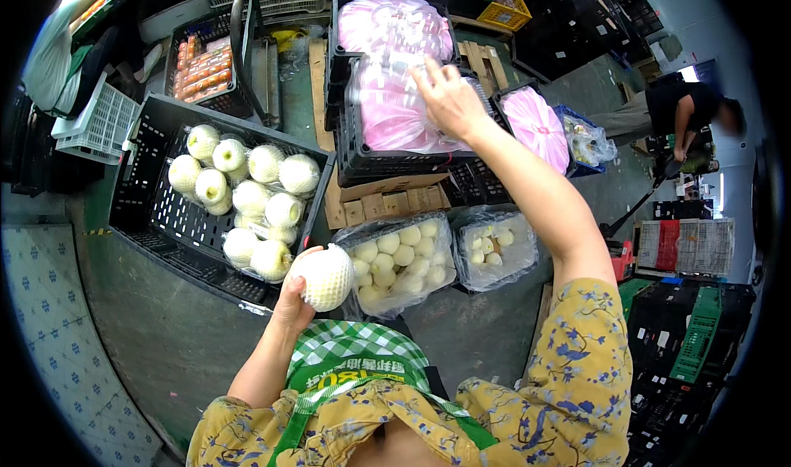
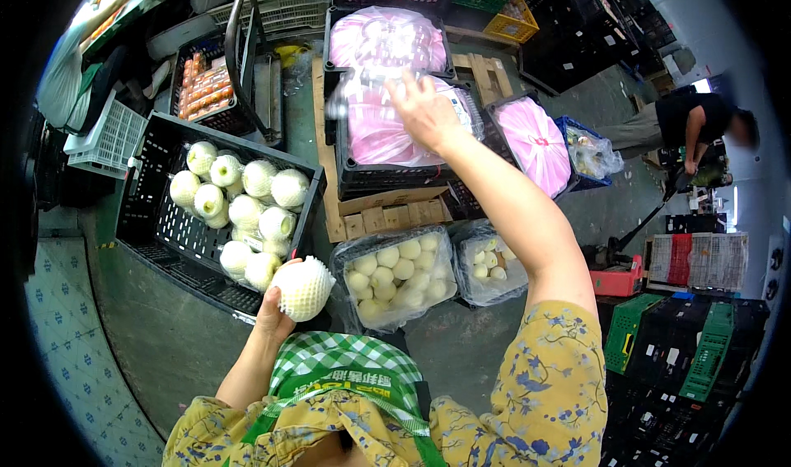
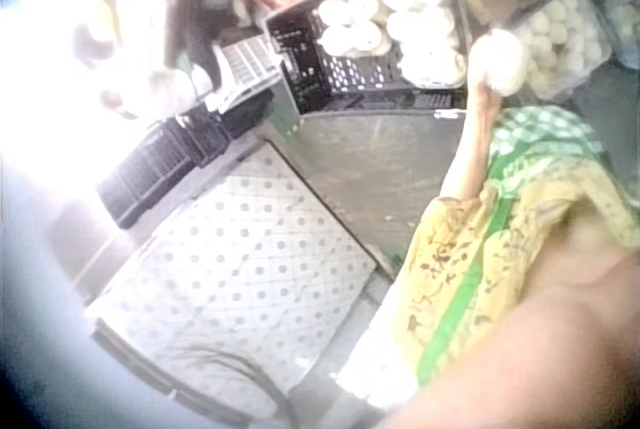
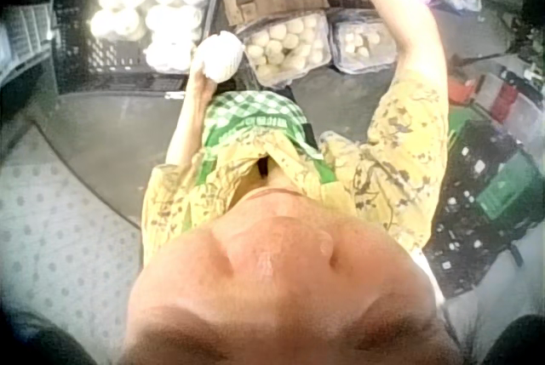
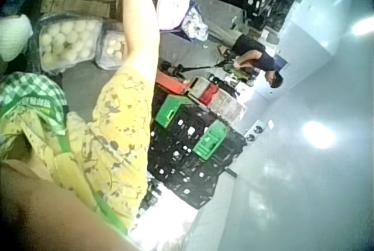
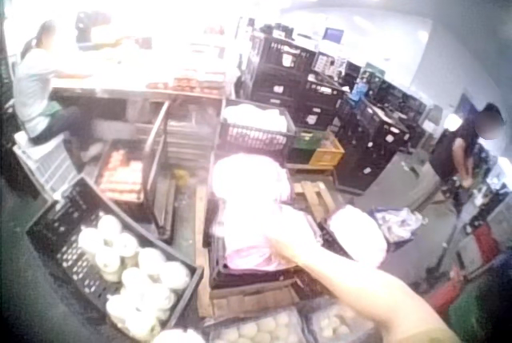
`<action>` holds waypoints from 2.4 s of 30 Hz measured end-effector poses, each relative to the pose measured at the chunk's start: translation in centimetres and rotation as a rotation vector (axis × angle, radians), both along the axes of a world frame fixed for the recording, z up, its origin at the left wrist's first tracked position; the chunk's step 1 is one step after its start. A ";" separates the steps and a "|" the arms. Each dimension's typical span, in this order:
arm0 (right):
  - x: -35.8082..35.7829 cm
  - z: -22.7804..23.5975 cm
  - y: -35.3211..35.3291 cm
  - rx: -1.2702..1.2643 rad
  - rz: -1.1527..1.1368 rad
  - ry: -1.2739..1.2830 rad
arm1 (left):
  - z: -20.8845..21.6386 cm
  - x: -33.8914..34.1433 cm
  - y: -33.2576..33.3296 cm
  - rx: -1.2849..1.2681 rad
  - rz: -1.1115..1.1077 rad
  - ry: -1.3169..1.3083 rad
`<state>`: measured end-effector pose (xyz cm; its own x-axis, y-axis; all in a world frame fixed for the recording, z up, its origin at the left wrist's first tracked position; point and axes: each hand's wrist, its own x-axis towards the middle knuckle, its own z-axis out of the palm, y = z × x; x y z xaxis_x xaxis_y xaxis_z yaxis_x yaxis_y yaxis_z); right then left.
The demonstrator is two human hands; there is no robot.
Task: The person wraps individual apples in white foam netting and places them into clear plastic bags. They handle the apples one by one, wrapping each carefully before adding it to a bag, then sealing the bag and placing it into a black crate.
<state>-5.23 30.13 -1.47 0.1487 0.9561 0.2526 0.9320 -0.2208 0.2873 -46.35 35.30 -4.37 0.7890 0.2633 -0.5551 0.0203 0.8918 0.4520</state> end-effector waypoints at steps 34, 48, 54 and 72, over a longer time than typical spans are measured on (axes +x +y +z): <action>4.3 18.2 -9.3 0.137 -0.099 0.716 | 1.4 6.1 1.5 0.309 -0.452 -0.163; 5.0 7.1 10.0 -0.128 -0.242 0.301 | -3.7 28.0 20.0 0.394 -0.349 0.069; -1.3 -3.0 2.7 -0.345 -0.029 0.322 | -5.7 31.5 21.2 0.098 -0.249 -0.025; 2.4 3.2 5.8 0.015 -0.080 0.652 | -4.8 22.1 19.7 -0.249 0.041 -0.380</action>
<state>-2.85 35.90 1.78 0.3465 0.9328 0.0992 0.8944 -0.2967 -0.3347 -24.29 55.01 -9.15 0.9406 0.1942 -0.2786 -0.1435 0.9708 0.1922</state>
